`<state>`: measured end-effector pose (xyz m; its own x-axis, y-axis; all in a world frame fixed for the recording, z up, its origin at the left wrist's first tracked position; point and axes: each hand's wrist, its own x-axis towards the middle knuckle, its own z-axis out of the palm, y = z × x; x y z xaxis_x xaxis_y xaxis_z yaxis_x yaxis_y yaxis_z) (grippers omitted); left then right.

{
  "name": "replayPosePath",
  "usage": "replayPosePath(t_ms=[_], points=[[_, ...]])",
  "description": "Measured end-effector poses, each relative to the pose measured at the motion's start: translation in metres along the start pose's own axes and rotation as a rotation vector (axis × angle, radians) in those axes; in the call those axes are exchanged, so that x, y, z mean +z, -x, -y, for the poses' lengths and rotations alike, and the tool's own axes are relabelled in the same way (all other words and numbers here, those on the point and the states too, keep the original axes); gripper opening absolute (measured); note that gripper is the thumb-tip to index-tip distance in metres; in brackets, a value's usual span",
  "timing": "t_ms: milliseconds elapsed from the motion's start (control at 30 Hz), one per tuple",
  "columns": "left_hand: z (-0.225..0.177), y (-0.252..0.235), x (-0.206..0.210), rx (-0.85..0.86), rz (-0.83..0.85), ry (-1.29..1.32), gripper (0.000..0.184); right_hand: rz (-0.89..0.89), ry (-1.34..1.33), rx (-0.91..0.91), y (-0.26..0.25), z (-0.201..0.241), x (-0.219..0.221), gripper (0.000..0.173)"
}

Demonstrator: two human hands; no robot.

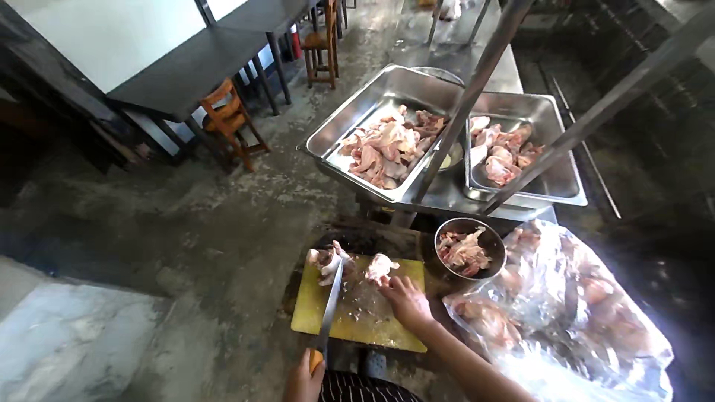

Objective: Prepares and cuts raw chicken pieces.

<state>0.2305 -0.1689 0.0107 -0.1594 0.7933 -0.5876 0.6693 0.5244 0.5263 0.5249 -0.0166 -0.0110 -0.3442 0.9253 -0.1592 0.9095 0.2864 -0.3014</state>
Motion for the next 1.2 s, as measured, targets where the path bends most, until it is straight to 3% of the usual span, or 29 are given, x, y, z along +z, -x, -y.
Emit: replayPosePath(t_ms=[100, 167, 433, 700, 867, 1200], points=[[-0.013, -0.001, 0.007, 0.015, 0.052, -0.072, 0.054, 0.069, -0.015, 0.001, 0.011, -0.008, 0.037, 0.051], [-0.023, -0.003, 0.007, 0.020, 0.099, -0.158, 0.056, 0.041, -0.083, 0.051, 0.022, -0.007, 0.051, 0.048], [-0.045, -0.032, 0.028, 0.078, 0.176, -0.285, 0.055, -0.094, -0.367, 0.481, 0.055, 0.000, 0.054, 0.053], [-0.049, -0.039, 0.046, 0.067, 0.133, -0.378, 0.050, -0.044, -0.216, 0.288, 0.006, 0.009, 0.054, 0.043], [-0.058, -0.040, 0.043, -0.016, 0.137, -0.360, 0.053, 0.234, -0.235, 0.411, -0.029, 0.001, 0.057, 0.038], [-0.055, -0.062, 0.035, -0.080, 0.168, -0.273, 0.055, 0.263, -0.373, 0.400, -0.025, 0.001, 0.040, 0.041]])
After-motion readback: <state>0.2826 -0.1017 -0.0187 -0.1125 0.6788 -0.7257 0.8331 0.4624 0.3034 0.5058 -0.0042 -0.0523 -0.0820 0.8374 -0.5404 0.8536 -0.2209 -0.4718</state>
